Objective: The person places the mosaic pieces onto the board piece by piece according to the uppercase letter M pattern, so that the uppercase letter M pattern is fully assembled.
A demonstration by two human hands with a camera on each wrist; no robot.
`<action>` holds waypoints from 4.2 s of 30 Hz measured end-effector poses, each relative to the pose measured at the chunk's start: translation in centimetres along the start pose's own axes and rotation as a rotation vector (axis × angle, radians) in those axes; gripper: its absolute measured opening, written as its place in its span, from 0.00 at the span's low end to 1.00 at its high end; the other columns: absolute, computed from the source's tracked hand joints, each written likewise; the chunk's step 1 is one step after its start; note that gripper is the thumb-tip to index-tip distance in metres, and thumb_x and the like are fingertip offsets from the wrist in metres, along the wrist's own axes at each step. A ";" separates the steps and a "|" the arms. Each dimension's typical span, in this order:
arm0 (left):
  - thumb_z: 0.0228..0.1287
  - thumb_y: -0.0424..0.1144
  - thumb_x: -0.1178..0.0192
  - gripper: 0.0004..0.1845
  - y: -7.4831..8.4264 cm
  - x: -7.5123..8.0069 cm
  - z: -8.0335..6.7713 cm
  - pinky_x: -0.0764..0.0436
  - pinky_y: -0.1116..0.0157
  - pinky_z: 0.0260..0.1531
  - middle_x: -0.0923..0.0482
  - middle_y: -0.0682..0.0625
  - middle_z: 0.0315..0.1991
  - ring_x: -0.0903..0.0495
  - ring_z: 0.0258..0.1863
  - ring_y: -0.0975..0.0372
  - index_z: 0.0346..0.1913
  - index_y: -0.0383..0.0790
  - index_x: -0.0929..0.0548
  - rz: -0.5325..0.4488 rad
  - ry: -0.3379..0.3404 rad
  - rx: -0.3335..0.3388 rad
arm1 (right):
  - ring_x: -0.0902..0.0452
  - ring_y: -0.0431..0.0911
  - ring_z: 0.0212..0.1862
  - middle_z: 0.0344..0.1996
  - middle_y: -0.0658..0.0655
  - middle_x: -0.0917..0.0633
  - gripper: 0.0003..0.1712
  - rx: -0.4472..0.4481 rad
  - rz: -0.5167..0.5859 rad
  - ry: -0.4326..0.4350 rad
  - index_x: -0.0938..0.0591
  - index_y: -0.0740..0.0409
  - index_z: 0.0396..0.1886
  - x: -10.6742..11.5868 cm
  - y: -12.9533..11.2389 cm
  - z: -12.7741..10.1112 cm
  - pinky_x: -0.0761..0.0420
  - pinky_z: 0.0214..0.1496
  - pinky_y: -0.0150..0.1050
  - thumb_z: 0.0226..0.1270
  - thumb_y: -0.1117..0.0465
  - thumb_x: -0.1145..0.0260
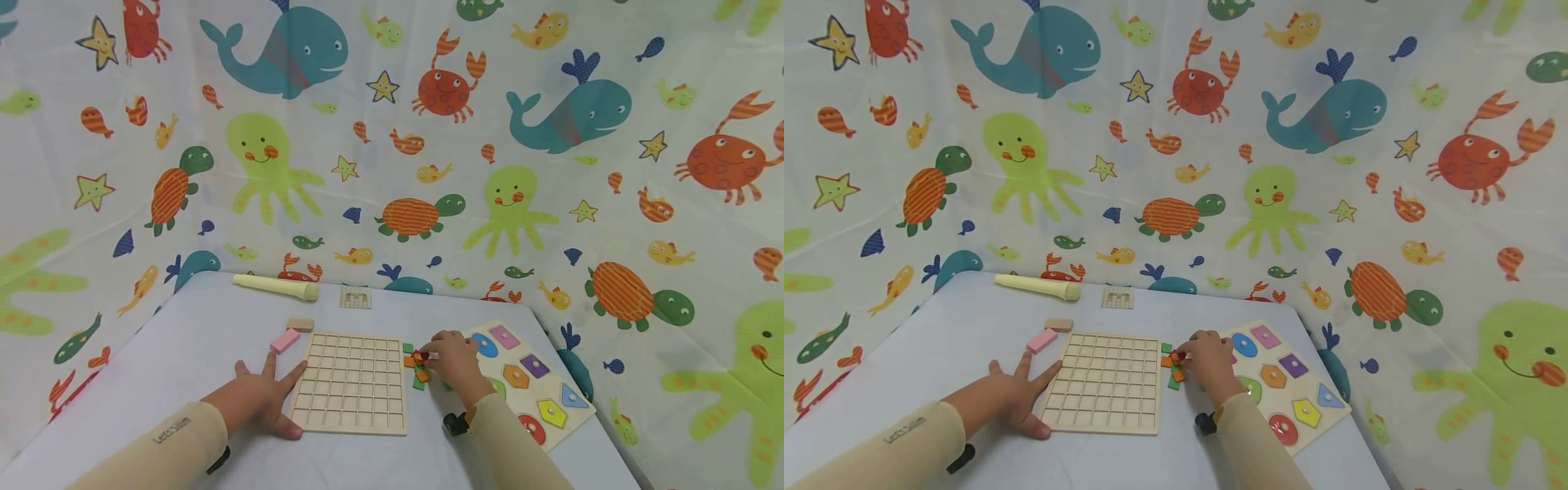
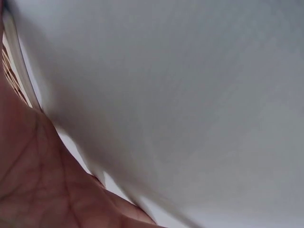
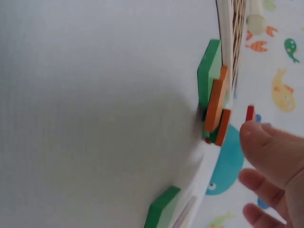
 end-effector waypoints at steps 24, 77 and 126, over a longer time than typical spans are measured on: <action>0.37 0.80 0.25 0.74 -0.3 -0.2 -0.1 0.47 0.16 0.65 0.61 0.18 0.81 0.58 0.67 0.05 0.86 0.53 0.47 -0.032 0.000 0.007 | 0.32 0.60 0.67 0.63 0.56 0.20 0.32 -0.195 0.229 -0.096 0.10 0.32 0.55 -2.5 0.2 0.4 0.33 0.69 0.72 0.48 0.35 0.14; 0.37 0.80 0.24 0.73 -0.1 -0.2 -0.2 0.44 0.16 0.64 0.59 0.18 0.81 0.57 0.67 0.05 0.85 0.53 0.46 -0.034 0.031 -0.003 | 0.35 0.57 0.71 0.58 0.50 0.18 0.10 0.126 0.201 -0.029 0.11 0.32 0.32 -0.7 -15.1 0.7 0.35 0.69 0.66 0.56 0.41 0.16; 0.31 0.84 0.26 0.75 -0.4 -0.6 0.4 0.37 0.11 0.45 0.60 0.21 0.83 0.60 0.68 0.05 0.86 0.61 0.47 -0.049 0.031 0.024 | 0.32 0.50 0.51 0.39 0.46 0.18 0.15 0.148 0.146 -0.177 0.15 0.35 0.21 -3.2 -20.1 2.9 0.34 0.57 0.56 0.62 0.42 0.19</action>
Point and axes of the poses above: each hand's wrist, its own z-axis towards the middle knuckle, its own x-axis out of the back of the hand, y = z × x, the point moved 6 cm from there along z, towards the middle knuckle
